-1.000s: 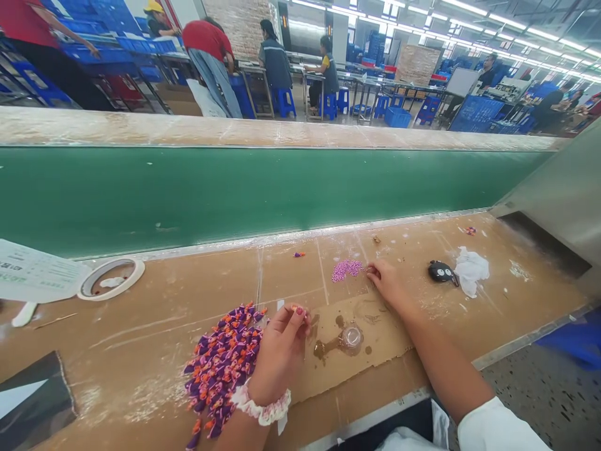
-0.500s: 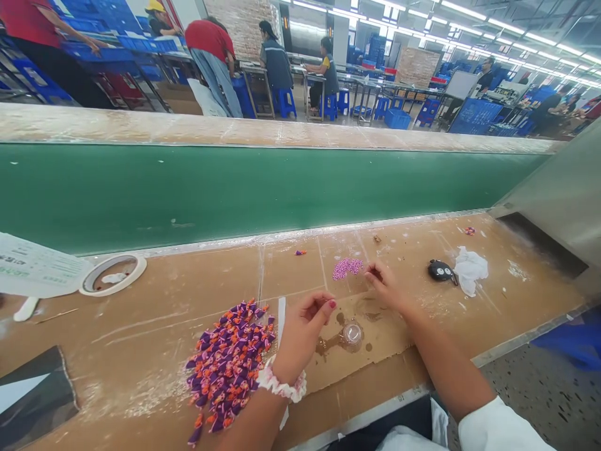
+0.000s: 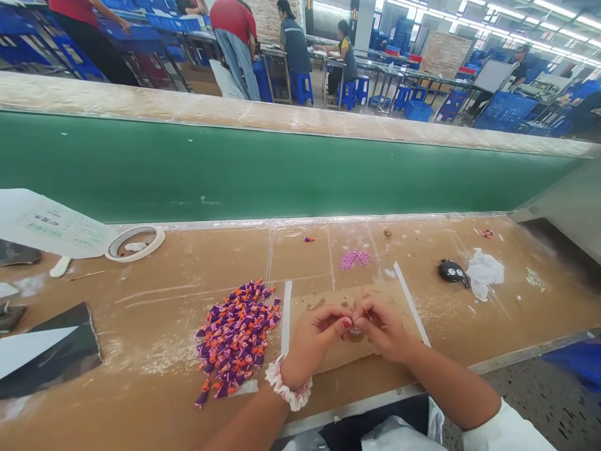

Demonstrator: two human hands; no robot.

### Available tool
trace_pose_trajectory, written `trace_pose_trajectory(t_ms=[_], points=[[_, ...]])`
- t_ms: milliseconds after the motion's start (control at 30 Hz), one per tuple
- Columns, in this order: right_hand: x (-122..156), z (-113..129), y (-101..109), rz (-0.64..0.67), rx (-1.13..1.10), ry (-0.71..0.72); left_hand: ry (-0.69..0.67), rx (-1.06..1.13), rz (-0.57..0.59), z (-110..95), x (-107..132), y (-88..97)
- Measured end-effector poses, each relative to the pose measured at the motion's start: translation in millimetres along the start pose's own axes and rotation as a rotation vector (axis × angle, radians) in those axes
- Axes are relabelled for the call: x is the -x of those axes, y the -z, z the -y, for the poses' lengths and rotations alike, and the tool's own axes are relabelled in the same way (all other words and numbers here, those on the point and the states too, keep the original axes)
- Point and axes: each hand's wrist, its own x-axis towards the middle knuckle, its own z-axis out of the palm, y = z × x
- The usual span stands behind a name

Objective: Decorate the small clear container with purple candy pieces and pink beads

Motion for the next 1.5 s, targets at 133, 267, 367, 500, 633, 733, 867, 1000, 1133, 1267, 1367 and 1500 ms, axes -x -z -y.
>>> trace_pose_trajectory(t_ms=[133, 267, 367, 500, 633, 733, 867, 1000, 1133, 1267, 1367, 1500], points=[[1, 3, 3, -0.001, 0.201, 0.134, 0.032, 0.041, 0.068, 8, -6, 0.4], [0, 3, 3, -0.005, 0.19, 0.142, 0.023, 0.069, 0.075, 18, -11, 4.5], [-2, 3, 3, -0.011, 0.197, 0.149, 0.031, 0.06, 0.07, 21, -11, 7.5], [-3, 4, 4, 0.011, 0.148, 0.134, 0.035, 0.095, 0.089, 23, -11, 9.3], [-4, 6, 3, 0.015, 0.129, 0.144, 0.076, 0.166, 0.122, 23, -11, 8.0], [-4, 7, 2, -0.006, 0.154, 0.184, 0.07, 0.17, 0.121, 23, -11, 8.3], [-4, 5, 2, -0.019, 0.168, 0.213, 0.04, 0.154, 0.109, 24, -9, 10.1], [-2, 3, 4, 0.009, 0.194, 0.216, 0.004, 0.115, 0.091, 17, -4, 5.3], [2, 2, 6, 0.036, 0.241, 0.197, -0.039, 0.035, 0.04, 6, 3, -3.1], [2, 2, 5, 0.037, 0.231, 0.155, -0.027, 0.04, 0.026, 4, 5, -6.2], [1, 1, 4, 0.022, 0.199, 0.137, 0.012, 0.073, 0.045, 6, 4, -5.6], [2, 0, 4, 0.007, 0.085, 0.052, 0.015, 0.086, 0.066, 6, 4, -5.1]])
